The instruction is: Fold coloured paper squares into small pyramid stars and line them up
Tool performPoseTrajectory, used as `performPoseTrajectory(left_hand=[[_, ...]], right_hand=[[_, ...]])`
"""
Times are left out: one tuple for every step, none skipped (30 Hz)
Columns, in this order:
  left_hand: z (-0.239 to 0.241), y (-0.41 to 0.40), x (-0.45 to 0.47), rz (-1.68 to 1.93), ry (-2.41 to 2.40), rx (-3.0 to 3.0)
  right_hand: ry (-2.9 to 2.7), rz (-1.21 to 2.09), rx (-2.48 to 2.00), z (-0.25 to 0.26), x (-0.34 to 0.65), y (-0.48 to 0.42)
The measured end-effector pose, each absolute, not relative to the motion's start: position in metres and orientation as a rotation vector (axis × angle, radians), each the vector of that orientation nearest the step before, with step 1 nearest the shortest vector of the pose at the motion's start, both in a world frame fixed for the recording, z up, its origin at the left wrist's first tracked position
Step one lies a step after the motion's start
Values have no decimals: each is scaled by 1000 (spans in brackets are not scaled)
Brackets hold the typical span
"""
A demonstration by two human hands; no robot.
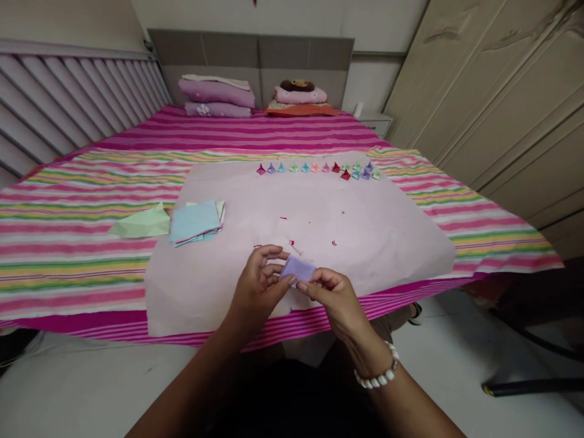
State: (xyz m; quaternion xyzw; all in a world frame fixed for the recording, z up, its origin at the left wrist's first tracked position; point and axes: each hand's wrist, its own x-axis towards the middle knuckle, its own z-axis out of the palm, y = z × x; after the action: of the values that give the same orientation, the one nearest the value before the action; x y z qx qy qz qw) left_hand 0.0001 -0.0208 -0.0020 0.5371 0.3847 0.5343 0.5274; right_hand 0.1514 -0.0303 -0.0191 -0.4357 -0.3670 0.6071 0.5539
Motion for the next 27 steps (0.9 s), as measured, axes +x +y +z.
performPoseTrajectory(left_hand=[[-2,-21,-1,1292,918,1288],[-1,-21,-2,1297,911,1304],[-1,-21,-3,1293,900,1325],[0,-20,-4,1278,890,1345],[0,-20,-5,1253,883,1362],[1,-20,-6,1225,880,1380],[1,-19,-8,1205,882,1401],[1,-19,-9,1191,889,1428],[1,-19,-9,1182,897,1458],[1,-18,-10,1180,900,1485],[1,-18,-10,1183,898,1501],[1,-18,-10,1180,894,1502],[1,-17,-10,1171,890,1489],[1,-17,-9,1164,892,1468],[1,-16,-9,1158,902,1444],[1,-16,-9,1151,919,1425],[1,-16,-8,1141,936,1410],[1,-16,-8,1131,948,1398],[1,-16,-8,1121,955,1391],[1,-15,-8,1109,956,1388],[1,-15,-8,1101,951,1390],[1,-15,-8,1098,940,1397],[0,-15,-9,1103,925,1408],[0,-15,-9,1107,907,1424],[-1,-15,-10,1106,889,1444],[-3,-15,-11,1104,870,1465],[-4,-15,-12,1096,850,1487]], right_hand=[[-872,1432,-1035,-19,151,-30],[-876,1429,-1039,-19,151,-30],[-879,1426,-1040,-19,151,-30],[-883,1423,-1039,-18,151,-30],[-888,1424,-1034,-18,151,-30],[-898,1430,-1028,-18,150,-31],[-908,1440,-1021,-18,150,-31],[-918,1452,-1013,-18,150,-31],[-925,1465,-1003,-18,150,-31],[-931,1476,-994,-18,150,-32],[-935,1483,-987,-18,150,-32],[-938,1489,-980,-18,150,-32],[-941,1498,-973,-19,150,-32],[-941,1508,-965,-18,150,-32],[-938,1519,-958,-18,150,-32],[-932,1530,-951,-18,149,-32],[-926,1542,-945,-18,149,-32],[-920,1552,-942,-18,149,-31],[-914,1560,-941,-18,148,-31],[-908,1567,-940,-17,148,-31],[-901,1576,-940,-17,147,-30],[-892,1583,-940,-16,147,-30],[-883,1589,-940,-14,147,-30],[-873,1594,-942,-13,146,-30],[-863,1597,-944,-12,146,-30],[-853,1599,-948,-11,146,-30],[-843,1597,-950,-10,145,-30]])
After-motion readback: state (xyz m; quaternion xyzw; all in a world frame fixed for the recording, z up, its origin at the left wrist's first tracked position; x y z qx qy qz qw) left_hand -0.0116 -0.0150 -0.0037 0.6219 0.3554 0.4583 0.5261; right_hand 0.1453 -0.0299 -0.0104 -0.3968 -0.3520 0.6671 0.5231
